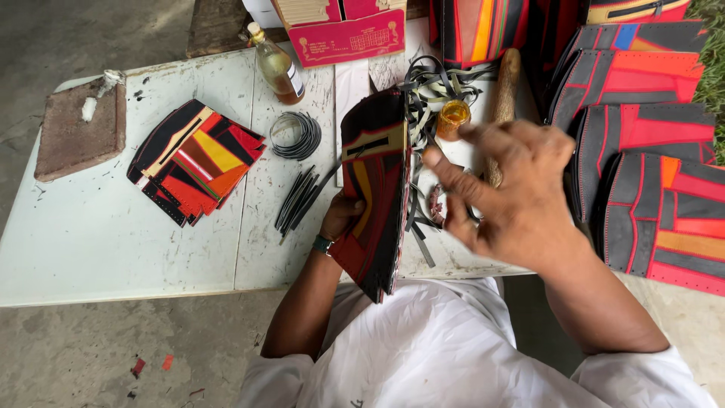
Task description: The person applies glue from a jar onto red leather pieces using a small applicator, then folds and presses the leather panels together by hand. They set finished panels aside with a stack of similar colorful leather goods and handle loose leather straps on the table.
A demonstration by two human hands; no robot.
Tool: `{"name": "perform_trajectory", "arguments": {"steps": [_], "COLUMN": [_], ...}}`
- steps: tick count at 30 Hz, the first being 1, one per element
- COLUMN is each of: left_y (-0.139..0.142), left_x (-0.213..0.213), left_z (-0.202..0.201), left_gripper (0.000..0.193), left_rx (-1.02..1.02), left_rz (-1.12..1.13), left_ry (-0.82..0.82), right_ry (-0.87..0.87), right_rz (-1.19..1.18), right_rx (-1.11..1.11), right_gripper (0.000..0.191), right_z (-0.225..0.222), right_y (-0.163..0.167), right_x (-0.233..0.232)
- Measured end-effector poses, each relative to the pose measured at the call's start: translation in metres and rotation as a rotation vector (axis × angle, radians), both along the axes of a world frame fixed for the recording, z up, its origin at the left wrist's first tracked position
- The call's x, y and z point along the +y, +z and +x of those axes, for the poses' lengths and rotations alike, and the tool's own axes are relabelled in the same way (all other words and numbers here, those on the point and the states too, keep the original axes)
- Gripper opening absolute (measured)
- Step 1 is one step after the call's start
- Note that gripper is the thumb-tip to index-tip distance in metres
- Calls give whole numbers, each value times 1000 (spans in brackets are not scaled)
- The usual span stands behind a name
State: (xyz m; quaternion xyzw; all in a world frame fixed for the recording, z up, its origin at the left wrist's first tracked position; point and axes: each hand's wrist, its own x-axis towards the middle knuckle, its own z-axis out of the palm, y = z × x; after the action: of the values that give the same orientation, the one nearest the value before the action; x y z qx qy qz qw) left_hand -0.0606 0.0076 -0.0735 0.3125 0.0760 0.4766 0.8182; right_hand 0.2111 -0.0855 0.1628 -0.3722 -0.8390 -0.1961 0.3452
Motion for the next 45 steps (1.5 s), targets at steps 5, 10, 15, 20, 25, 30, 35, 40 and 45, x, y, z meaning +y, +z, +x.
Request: {"name": "perform_trajectory", "arguments": {"steps": [5, 10, 15, 20, 25, 30, 35, 40, 45], "left_y": [-5, -3, 1, -6, -14, -11, -9, -3, 2], "left_x": [-2, -9, -13, -13, -15, -16, -14, -14, -7], "left_z": [-1, 3, 6, 5, 6, 10, 13, 15, 15], "left_gripper": [73, 75, 79, 79, 77, 77, 76, 73, 65], "left_rx": [-15, -36, -73, -38, -30, -39, -19, 11, 12], "left_rz": [16, -18, 9, 29, -23, -29, -17, -34, -43], "left_ry": [-52, -104, -157, -130, -148, -136, -119, -60, -32], "right_ry": [-32, -8, 108, 163, 311, 181, 114, 13, 86], "right_rz": [-33, -94, -139, -249, -297, -212, -156, 8, -31], "right_rx": [23, 26, 95, 354, 329, 266, 231, 79, 85], "right_gripper": [59, 58, 57, 61, 65, 63, 61, 56, 50], "right_z": [4, 9, 13, 19, 15, 16, 16, 11, 3], "right_y": [3, 4, 10, 15, 0, -8, -6, -9, -16], "right_x": [8, 11, 20, 27, 24, 24, 24, 19, 1]}}
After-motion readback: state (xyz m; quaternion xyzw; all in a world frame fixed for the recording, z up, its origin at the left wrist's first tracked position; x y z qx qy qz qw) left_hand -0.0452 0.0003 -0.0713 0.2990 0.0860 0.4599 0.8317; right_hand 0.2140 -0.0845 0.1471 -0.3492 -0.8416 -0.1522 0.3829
